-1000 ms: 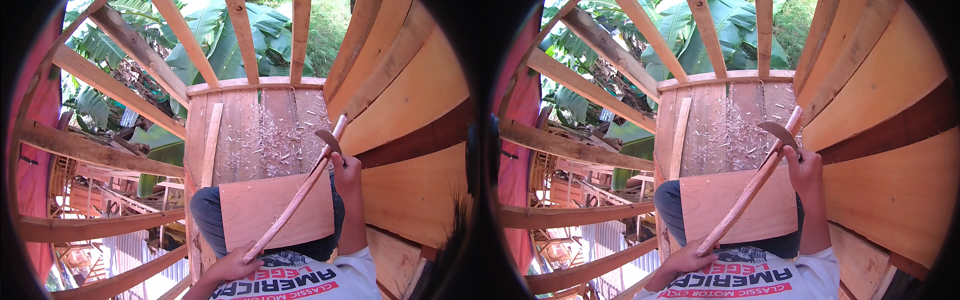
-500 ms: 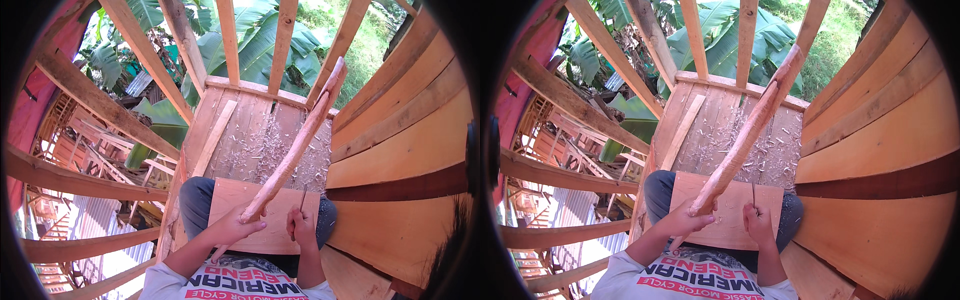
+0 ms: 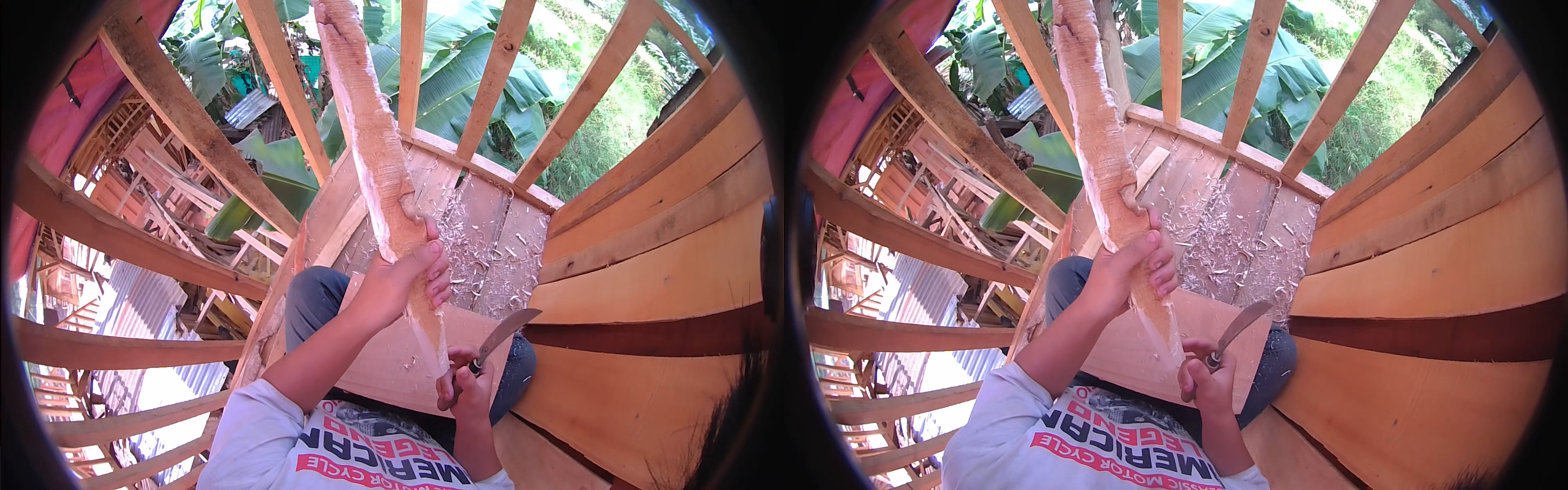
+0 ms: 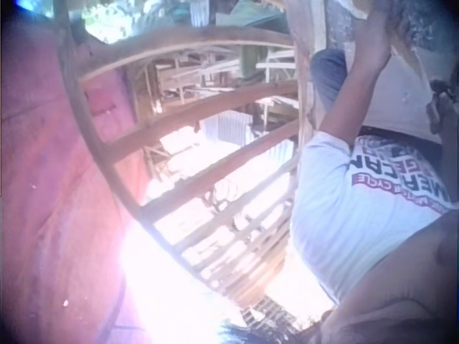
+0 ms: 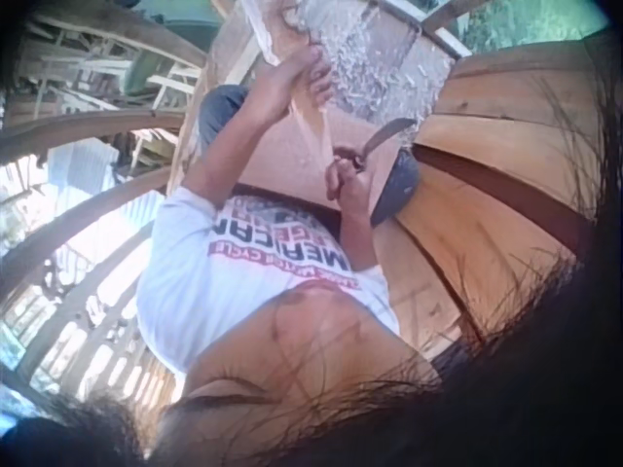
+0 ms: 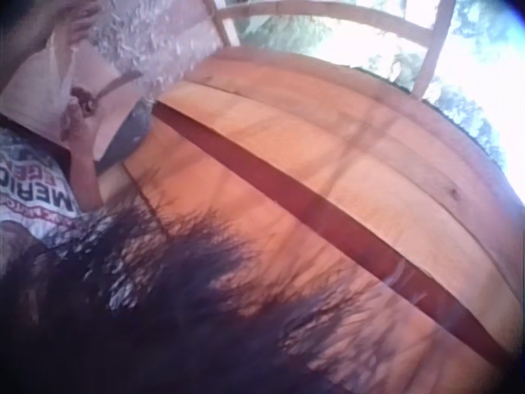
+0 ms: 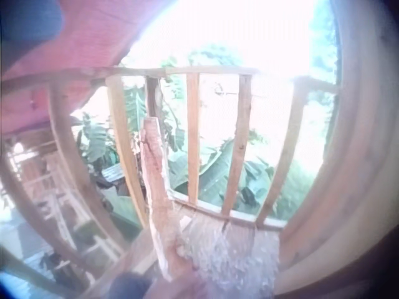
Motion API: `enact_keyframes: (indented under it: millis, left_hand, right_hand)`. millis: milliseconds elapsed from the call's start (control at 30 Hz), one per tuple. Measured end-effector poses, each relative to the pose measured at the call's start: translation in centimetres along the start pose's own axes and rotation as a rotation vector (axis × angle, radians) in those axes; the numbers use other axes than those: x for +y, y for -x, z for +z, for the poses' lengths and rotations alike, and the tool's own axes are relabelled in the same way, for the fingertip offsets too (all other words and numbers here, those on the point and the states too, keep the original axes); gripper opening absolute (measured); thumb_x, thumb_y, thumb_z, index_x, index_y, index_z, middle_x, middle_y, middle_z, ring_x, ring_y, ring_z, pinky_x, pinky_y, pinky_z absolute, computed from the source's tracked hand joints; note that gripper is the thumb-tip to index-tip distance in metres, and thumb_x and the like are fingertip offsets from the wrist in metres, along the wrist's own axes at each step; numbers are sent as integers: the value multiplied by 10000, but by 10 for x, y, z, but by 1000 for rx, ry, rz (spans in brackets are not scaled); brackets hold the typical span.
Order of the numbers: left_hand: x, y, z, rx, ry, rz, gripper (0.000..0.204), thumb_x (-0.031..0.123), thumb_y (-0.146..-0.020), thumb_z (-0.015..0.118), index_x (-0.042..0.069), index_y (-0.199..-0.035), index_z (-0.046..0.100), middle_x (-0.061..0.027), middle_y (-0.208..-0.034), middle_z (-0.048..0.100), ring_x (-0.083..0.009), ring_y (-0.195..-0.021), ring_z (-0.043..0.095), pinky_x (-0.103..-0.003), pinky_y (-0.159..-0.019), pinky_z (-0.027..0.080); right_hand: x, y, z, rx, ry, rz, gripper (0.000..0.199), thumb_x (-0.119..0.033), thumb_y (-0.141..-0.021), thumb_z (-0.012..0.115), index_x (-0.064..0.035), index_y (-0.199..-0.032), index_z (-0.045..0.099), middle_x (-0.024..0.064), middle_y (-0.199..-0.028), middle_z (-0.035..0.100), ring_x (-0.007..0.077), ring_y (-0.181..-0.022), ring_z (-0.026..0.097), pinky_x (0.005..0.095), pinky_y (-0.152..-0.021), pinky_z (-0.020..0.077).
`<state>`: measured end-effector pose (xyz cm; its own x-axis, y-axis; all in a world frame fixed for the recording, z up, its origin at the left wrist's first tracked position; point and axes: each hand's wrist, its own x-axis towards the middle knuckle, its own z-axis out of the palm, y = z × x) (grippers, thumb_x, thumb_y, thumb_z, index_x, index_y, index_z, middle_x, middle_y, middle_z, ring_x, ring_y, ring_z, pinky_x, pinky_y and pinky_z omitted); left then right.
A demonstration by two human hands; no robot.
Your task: The person sits cross-legged on a wooden platform and uses a curved knife to shave and shape a long piece of wood. They hold the wood in their left hand and repeatedly scrape the surface with the knife in their right hand, creating wood shavings that accumulate on the platform.
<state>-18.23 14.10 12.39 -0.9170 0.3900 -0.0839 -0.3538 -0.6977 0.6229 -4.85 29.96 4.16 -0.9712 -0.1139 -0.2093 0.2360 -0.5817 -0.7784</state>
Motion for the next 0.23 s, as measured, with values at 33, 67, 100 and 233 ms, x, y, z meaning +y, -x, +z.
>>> enact_keyframes:
  millis: [33,67,100,233]
  left_hand:
    - [-2,1,-1,-25,2,1,205,199,-922,530,135,-1056,388,-26,-688,378,-144,-566,426,-305,-525,411]
    - [-5,2,-4,-50,4,3,209,208,-924,531,137,-1057,386,-29,-689,381,-145,-566,428,-305,-525,412]
    - [-7,2,-5,-76,7,5,213,217,-925,532,138,-1059,385,-32,-690,384,-145,-566,431,-306,-525,413]
    - [-15,-1,-7,-169,85,5,215,185,-931,533,142,-1072,377,-52,-696,419,-170,-562,466,-331,-527,427]
  right_hand:
    - [-2,1,4,19,-7,20,383,-258,-840,673,40,-1047,551,96,-695,595,102,-404,467,232,-385,369]
    - [-3,1,7,37,-14,40,376,-242,-835,677,41,-1047,550,97,-701,598,103,-402,467,233,-386,370]
    - [-2,2,6,49,22,48,377,-230,-830,678,42,-1056,547,102,-711,608,105,-399,467,236,-387,373]
    - [-1,4,-2,38,24,120,410,-200,-808,696,29,-1108,538,161,-818,665,122,-384,474,275,-388,412]
